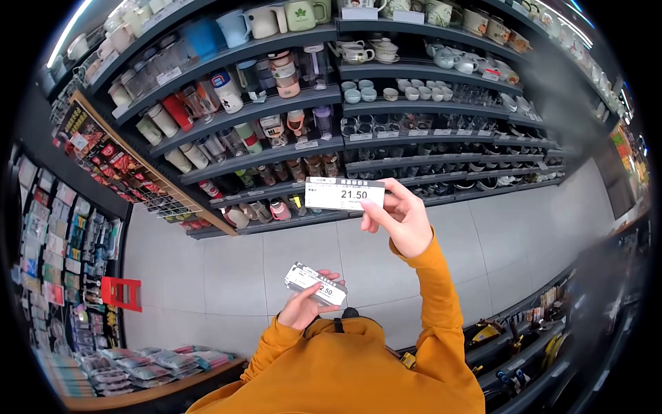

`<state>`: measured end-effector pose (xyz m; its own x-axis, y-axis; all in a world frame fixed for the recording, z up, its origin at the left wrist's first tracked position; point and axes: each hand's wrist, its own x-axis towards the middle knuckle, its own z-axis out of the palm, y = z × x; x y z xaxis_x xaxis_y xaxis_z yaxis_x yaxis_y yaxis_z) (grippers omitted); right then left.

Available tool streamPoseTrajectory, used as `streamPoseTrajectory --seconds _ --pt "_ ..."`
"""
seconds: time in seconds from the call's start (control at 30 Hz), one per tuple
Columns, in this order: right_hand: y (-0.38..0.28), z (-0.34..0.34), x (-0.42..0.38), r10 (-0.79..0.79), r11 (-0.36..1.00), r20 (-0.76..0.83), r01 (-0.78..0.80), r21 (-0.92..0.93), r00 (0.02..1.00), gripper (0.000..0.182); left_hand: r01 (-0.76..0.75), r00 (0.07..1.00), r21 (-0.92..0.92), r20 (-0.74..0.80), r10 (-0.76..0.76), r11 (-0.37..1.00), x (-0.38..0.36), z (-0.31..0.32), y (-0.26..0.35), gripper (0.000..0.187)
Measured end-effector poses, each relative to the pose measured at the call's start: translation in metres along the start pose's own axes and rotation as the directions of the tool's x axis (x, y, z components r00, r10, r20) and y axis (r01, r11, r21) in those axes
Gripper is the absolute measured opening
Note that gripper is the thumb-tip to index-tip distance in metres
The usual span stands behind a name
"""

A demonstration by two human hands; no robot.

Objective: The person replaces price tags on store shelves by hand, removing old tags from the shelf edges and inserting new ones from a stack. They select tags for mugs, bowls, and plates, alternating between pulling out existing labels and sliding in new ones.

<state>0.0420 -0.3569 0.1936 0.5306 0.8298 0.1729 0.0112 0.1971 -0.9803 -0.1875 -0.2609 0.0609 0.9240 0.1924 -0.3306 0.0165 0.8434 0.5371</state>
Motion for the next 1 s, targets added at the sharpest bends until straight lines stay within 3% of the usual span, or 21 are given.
streamPoseTrajectory --seconds 0.63,0.7,0.9,1.0 --pt "0.002 -0.042 -0.014 -0.018 0.999 0.005 0.018 0.037 1.0 0.031 0.003 0.996 0.02 -0.086 -0.001 1.0 0.016 0.009 -0.029 0.031" --pt "-0.002 -0.043 -0.019 -0.026 0.998 0.0 0.026 0.051 1.0 0.04 0.013 0.996 0.048 -0.084 -0.009 0.999 0.019 0.009 -0.035 0.032" --pt "0.034 -0.071 -0.046 0.04 0.998 -0.086 -0.037 0.043 0.996 0.037 0.073 0.991 0.062 -0.114 -0.066 0.995 0.035 0.015 -0.048 0.037" --pt "0.058 -0.093 -0.069 0.084 0.993 -0.225 -0.062 0.103 0.971 0.036 0.13 0.989 0.04 -0.082 -0.126 0.991 0.054 0.015 -0.053 0.037"
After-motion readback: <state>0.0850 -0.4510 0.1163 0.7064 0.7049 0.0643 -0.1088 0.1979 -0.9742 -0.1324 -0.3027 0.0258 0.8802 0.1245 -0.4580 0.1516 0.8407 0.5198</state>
